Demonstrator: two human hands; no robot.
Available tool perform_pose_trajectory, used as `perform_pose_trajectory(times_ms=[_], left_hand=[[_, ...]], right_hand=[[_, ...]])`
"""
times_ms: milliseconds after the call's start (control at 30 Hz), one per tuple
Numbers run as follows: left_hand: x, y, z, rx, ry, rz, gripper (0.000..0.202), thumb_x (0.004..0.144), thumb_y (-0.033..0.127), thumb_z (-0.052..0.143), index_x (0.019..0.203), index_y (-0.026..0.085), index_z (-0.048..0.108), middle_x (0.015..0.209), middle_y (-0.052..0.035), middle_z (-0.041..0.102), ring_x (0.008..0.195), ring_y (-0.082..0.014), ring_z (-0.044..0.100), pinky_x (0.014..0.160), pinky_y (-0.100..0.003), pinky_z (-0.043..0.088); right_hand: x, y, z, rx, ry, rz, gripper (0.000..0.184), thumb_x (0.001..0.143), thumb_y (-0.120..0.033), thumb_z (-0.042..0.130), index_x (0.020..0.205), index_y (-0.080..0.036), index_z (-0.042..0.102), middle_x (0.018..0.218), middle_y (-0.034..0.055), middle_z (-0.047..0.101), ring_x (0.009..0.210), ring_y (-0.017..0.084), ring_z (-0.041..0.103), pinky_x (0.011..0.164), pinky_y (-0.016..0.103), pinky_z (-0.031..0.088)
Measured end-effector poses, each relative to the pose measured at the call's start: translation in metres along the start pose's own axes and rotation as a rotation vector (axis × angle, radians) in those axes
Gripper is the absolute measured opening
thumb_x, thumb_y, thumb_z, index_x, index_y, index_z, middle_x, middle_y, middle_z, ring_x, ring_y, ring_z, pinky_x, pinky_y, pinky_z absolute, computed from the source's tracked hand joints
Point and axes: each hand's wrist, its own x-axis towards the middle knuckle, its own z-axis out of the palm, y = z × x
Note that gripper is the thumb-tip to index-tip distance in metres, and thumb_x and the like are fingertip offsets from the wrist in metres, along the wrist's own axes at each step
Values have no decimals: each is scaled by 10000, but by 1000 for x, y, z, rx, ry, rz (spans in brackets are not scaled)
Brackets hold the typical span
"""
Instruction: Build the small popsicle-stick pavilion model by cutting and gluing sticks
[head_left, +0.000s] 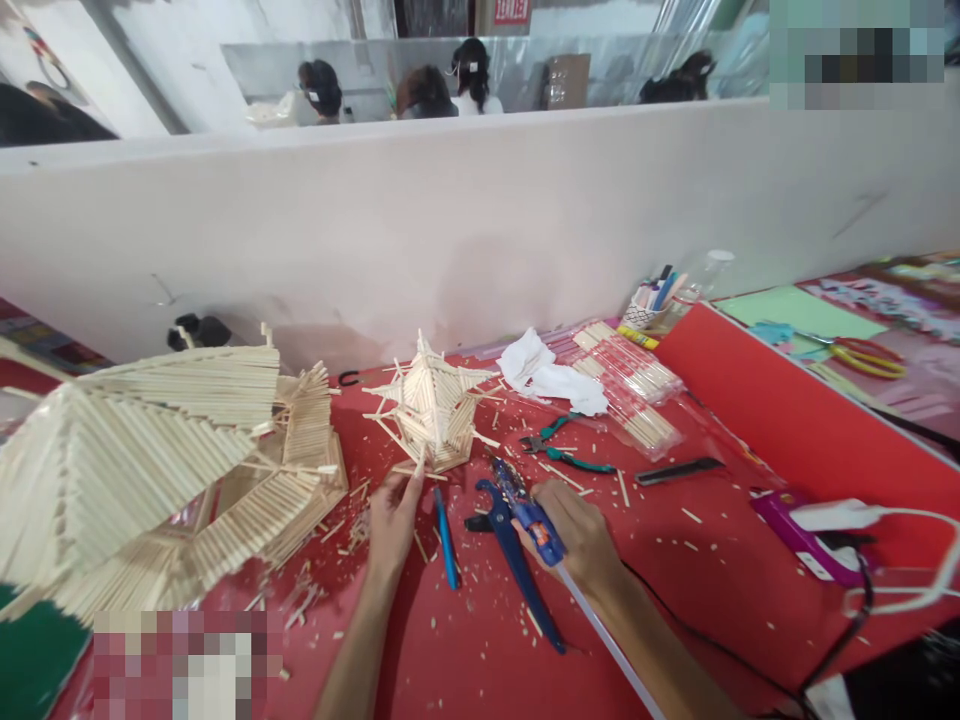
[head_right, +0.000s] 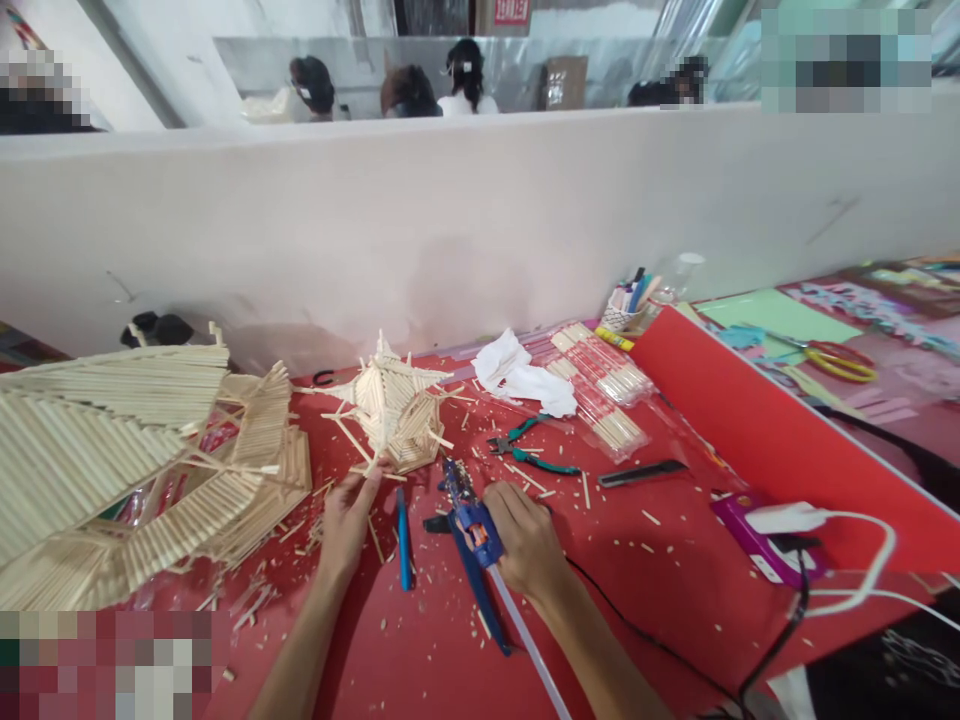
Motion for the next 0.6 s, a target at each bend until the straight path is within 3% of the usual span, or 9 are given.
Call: perform_pose_trajectory(times_ms=[333, 600], left_hand=[[-1, 6, 2, -34, 19, -20, 391, 777, 530, 751, 935, 176, 801, 1009, -94, 796, 1031, -285, 709, 984, -374, 499], [1, -6, -1, -9, 0, -13, 390, 834, 525, 703, 959, 169, 800, 1054, -102, 790, 1060, -279, 704, 1014, -385, 483]], right_hand=[[2, 0, 9, -16, 3, 39, 80, 957, -259, 506, 887, -229, 531, 782, 62, 591, 730, 230, 575, 614, 316, 423], [-2, 2, 13, -21, -19, 41, 131, 968, -265, 496, 846, -234, 529, 759, 56, 579, 710, 224, 554, 607, 323, 412]])
